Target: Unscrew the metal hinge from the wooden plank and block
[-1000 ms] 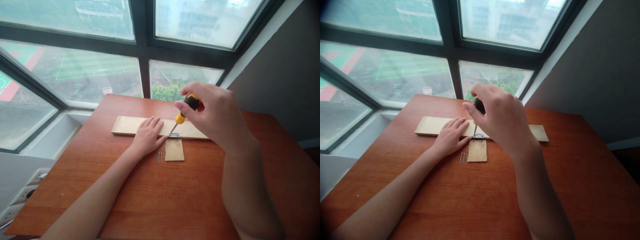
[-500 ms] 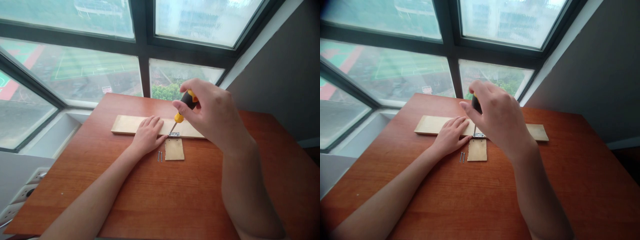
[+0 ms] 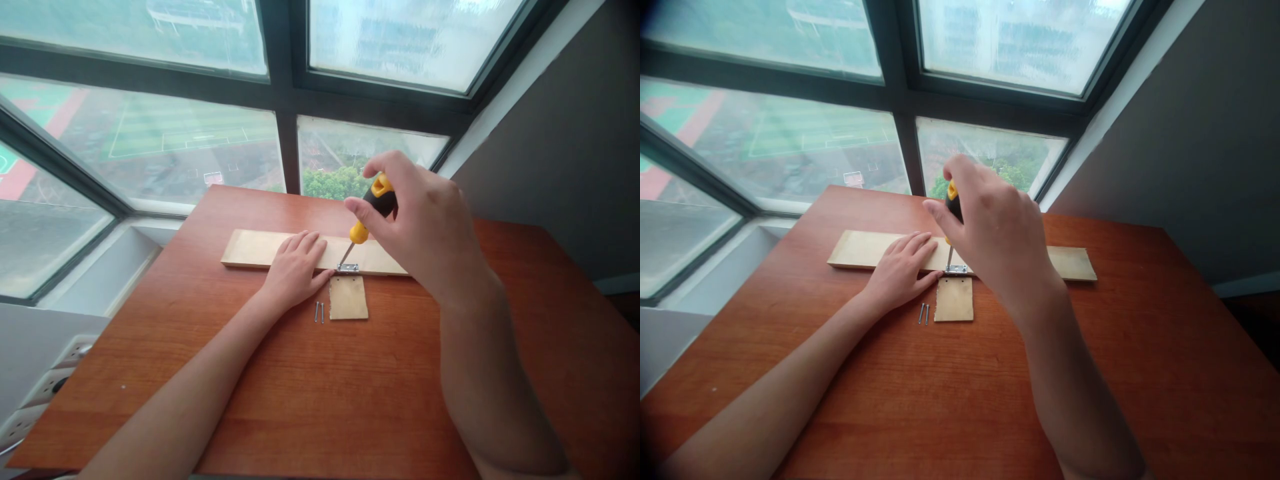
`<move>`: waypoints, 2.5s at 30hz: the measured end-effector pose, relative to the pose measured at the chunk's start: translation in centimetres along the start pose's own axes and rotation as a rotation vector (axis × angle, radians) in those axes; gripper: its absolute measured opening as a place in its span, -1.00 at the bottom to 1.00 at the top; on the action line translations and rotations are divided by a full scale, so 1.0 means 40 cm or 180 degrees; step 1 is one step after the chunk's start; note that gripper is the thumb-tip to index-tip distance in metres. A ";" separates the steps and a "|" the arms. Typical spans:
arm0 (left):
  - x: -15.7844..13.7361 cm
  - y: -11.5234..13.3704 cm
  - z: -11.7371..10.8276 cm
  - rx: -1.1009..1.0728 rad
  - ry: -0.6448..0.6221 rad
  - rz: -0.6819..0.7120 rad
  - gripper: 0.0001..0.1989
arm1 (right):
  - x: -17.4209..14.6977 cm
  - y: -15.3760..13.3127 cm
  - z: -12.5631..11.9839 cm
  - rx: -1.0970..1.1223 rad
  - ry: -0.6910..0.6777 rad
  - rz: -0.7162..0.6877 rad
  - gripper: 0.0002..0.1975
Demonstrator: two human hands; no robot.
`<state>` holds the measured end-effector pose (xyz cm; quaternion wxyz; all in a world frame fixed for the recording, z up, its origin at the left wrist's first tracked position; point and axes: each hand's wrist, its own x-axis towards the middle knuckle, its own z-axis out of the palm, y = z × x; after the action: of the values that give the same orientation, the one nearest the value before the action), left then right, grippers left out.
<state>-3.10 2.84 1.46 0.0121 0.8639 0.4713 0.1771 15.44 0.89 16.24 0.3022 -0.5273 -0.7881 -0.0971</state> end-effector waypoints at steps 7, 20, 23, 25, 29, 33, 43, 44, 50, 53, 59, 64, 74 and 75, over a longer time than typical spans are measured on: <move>0.001 0.001 -0.004 -0.0013 -0.0002 0.0031 -0.47 | -0.006 -0.014 -0.009 0.0375 -0.0253 -0.0239 -0.62; 0.001 0.002 -0.004 -0.0035 0.0006 0.0020 -0.46 | -0.003 -0.011 -0.015 0.0367 -0.0237 -0.0211 -0.67; 0.001 0.002 -0.003 -0.0037 0.0017 0.0018 -0.47 | -0.002 -0.010 -0.007 0.0280 -0.0178 -0.0157 -0.77; 0.000 0.001 -0.002 -0.0051 0.0023 0.0014 -0.47 | 0.001 -0.005 0.002 0.0165 -0.0044 -0.0123 -0.85; 0.000 0.002 -0.001 -0.0072 0.0027 -0.0006 -0.49 | 0.005 0.000 0.010 0.0146 0.0019 -0.0105 -0.84; 0.000 0.004 -0.005 -0.0086 -0.0002 0.0002 -0.46 | 0.003 -0.009 -0.002 0.0662 -0.0186 -0.0349 -0.57; 0.000 0.002 -0.003 -0.0052 0.0001 0.0014 -0.48 | 0.003 0.009 0.005 0.0207 -0.0025 -0.0020 -0.78; 0.000 0.002 -0.003 -0.0061 0.0007 0.0014 -0.47 | 0.002 0.007 0.002 0.0290 -0.0076 -0.0094 -0.75; 0.000 0.003 -0.005 -0.0100 0.0018 0.0018 -0.47 | 0.000 -0.005 -0.007 0.0439 -0.0240 -0.0265 -0.75; 0.000 0.002 -0.002 -0.0106 0.0030 0.0010 -0.49 | 0.005 0.001 0.001 0.0232 -0.0021 -0.0150 -0.89; 0.000 0.000 -0.003 -0.0028 -0.0002 0.0019 -0.47 | 0.006 0.004 0.001 0.0433 -0.0083 -0.0299 -0.70; 0.000 0.002 -0.006 -0.0073 -0.0005 0.0037 -0.45 | 0.004 -0.005 0.001 0.0653 -0.0109 -0.0468 -0.62; 0.000 0.001 -0.004 -0.0093 0.0005 0.0021 -0.47 | 0.002 -0.007 0.009 0.0403 0.0134 -0.0096 -0.74; 0.000 0.002 -0.004 -0.0092 0.0003 0.0021 -0.47 | 0.002 -0.009 0.005 0.0441 0.0165 -0.0113 -0.72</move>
<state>-3.09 2.78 1.62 0.0237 0.8651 0.4659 0.1843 15.05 0.89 16.20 0.3564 -0.4884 -0.7941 -0.0613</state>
